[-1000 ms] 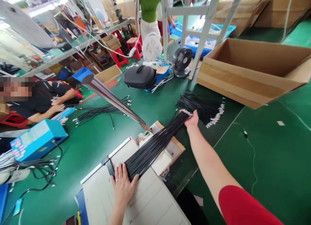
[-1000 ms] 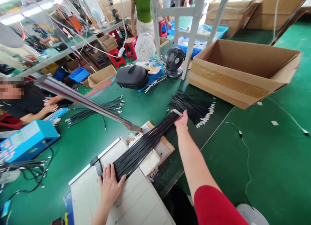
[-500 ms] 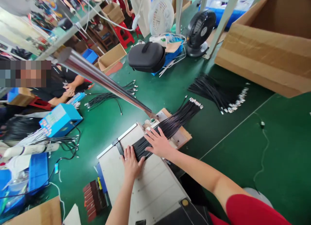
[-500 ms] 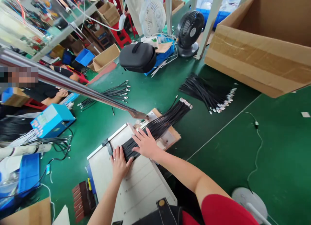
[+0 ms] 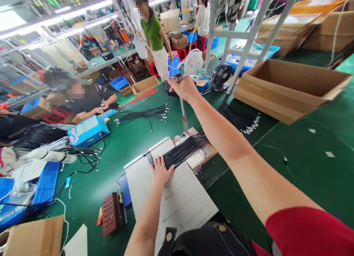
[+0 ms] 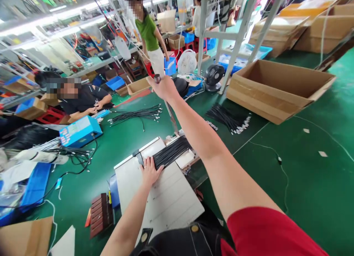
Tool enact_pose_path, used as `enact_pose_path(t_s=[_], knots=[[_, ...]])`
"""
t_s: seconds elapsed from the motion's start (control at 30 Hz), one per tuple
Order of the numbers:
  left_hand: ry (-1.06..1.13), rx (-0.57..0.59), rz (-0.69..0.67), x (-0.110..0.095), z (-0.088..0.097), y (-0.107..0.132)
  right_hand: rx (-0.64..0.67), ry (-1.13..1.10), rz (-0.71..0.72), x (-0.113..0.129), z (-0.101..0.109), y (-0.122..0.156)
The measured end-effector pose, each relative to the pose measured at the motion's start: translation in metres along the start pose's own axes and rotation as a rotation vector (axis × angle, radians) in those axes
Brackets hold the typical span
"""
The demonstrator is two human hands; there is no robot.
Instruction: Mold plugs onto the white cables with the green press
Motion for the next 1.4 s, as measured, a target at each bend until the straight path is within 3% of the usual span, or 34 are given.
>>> enact_pose_path(t_s=[0.07,0.13,0.23,0.3,0.33,0.37,0.43,0.5,0.6,0.63,0.7,0.77,0.83,0.97,1.03,1.13,1.2,1.27,1.33,1.4], knots=[[0.020,-0.005,-0.003,-0.002,0.006,0.000,-0.016,0.012,-0.055,0.006,0.008,0.004],[0.045,-0.016,-0.001,-0.004,0.010,0.000,-0.093,0.003,-0.076,-0.017,0.030,0.064],[0.087,-0.019,0.006,-0.005,0.014,0.000,-0.317,-0.168,-0.230,-0.091,0.070,0.236],[0.119,-0.001,0.009,-0.006,0.014,0.000,-0.469,-0.384,-0.519,-0.157,0.077,0.364],[0.132,0.008,0.012,-0.007,0.014,0.000,-0.506,-0.550,-0.709,-0.190,0.069,0.418],[0.142,0.015,0.013,-0.007,0.014,0.000,-0.518,-0.716,-0.870,-0.217,0.056,0.461],[0.153,0.023,0.014,-0.007,0.014,-0.001,-0.540,-0.808,-0.932,-0.237,0.041,0.498],[0.159,0.031,0.010,-0.005,0.013,-0.002,-0.571,-0.821,-0.902,-0.229,0.040,0.484],[0.177,0.049,0.013,0.002,0.015,-0.003,-0.539,-0.714,-0.735,-0.177,0.058,0.392],[0.182,0.053,0.021,0.004,0.017,-0.005,-0.446,-0.646,-0.634,-0.154,0.063,0.349],[0.185,0.048,0.047,0.003,0.025,-0.009,-0.106,-0.554,-0.389,-0.111,0.059,0.261],[0.179,0.019,0.056,-0.011,0.034,-0.019,0.141,-0.323,-0.310,-0.103,0.050,0.202],[0.180,0.011,0.005,-0.042,0.039,-0.037,0.218,0.061,-0.384,-0.134,0.046,0.180],[0.226,0.164,-0.154,-0.115,0.030,-0.082,0.319,0.457,-0.471,-0.239,0.033,0.205],[0.258,0.238,-0.144,-0.133,0.023,-0.100,0.473,0.541,-0.401,-0.294,0.011,0.212],[0.286,0.272,-0.042,-0.138,0.017,-0.111,0.715,0.630,-0.225,-0.357,-0.038,0.194],[0.303,0.293,0.023,-0.138,0.014,-0.107,0.864,0.666,-0.083,-0.378,-0.070,0.183],[0.328,0.317,0.064,-0.140,0.014,-0.097,0.938,0.619,0.031,-0.384,-0.086,0.184],[0.362,0.332,0.069,-0.145,0.017,-0.085,0.927,0.519,0.079,-0.382,-0.080,0.194],[0.406,0.328,0.048,-0.153,0.021,-0.074,0.892,0.456,0.099,-0.377,-0.061,0.208]])
Point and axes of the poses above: each hand's wrist, its own y-axis away from the middle knuckle, its own z-axis out of the back of the hand, x = y × z, the point moved 7 cm from there along -y, towards the middle knuckle, and after that the axes turned 13 degrees about -z, right-handed, at the moved point
